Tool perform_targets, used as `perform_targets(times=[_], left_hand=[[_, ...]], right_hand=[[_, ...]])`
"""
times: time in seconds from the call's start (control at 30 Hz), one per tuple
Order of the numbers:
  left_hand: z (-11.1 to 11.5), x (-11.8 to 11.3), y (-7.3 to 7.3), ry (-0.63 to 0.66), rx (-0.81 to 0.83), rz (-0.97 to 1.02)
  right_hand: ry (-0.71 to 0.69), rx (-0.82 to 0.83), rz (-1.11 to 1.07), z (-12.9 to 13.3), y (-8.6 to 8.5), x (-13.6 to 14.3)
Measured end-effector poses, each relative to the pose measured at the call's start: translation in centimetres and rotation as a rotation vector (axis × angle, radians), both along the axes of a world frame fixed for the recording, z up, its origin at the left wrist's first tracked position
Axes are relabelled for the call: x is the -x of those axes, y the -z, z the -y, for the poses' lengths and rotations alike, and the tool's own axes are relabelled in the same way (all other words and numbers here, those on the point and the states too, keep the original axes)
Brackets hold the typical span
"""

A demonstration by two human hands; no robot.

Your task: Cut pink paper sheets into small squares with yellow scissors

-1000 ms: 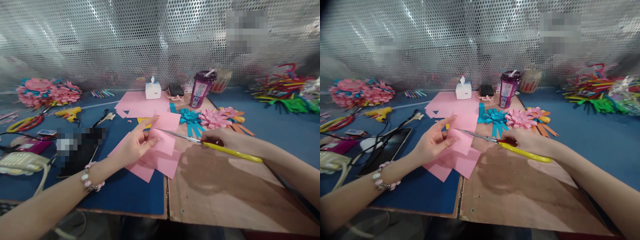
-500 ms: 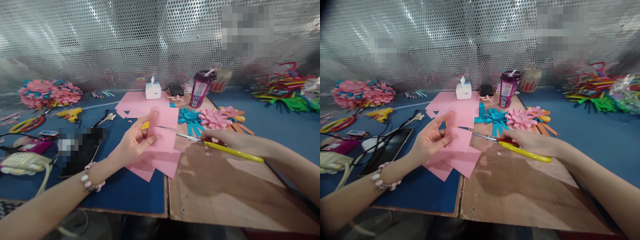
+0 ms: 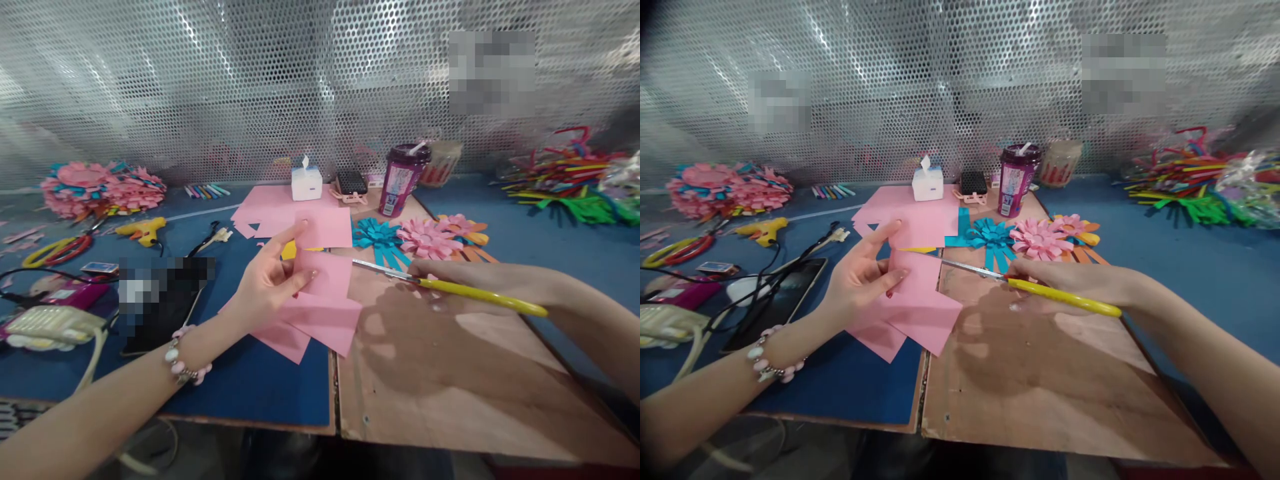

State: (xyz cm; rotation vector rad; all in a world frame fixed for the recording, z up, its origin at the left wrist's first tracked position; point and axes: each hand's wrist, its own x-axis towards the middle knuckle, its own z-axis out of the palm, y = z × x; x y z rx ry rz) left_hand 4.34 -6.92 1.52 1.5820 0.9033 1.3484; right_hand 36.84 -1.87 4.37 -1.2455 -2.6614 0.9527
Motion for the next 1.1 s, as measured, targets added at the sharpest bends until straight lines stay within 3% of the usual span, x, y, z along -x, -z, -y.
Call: perform_targets(times=[0.1,0.2,0.5,0.9,1.1], left_hand=[[0.0,0.1,0.2,0.019,0.01,-0.009],[0.1,0.0,0.4,0.041,0.042,-0.035],[0.2,-0.3,0.8,0.071,0.091,-0.068],[0.8,-0.2,0.5,0.058,0.105,-0.072],[0.9,-0.5,0.8,0.086,0.132,-0.072]], right_hand=[[-0.063,0.11,0.034,0.1,-0.9,0.5],[-0.045,0.048,0.049,0.3,-1.5,1.4],[-0.006,-0.024,0.038,0.5,-1.0,2.1],[-0.066,0.03,0.014,0.0,-1.2,1.2],[-0.009,0.01,0.008,0.3,-0.8,1.4]])
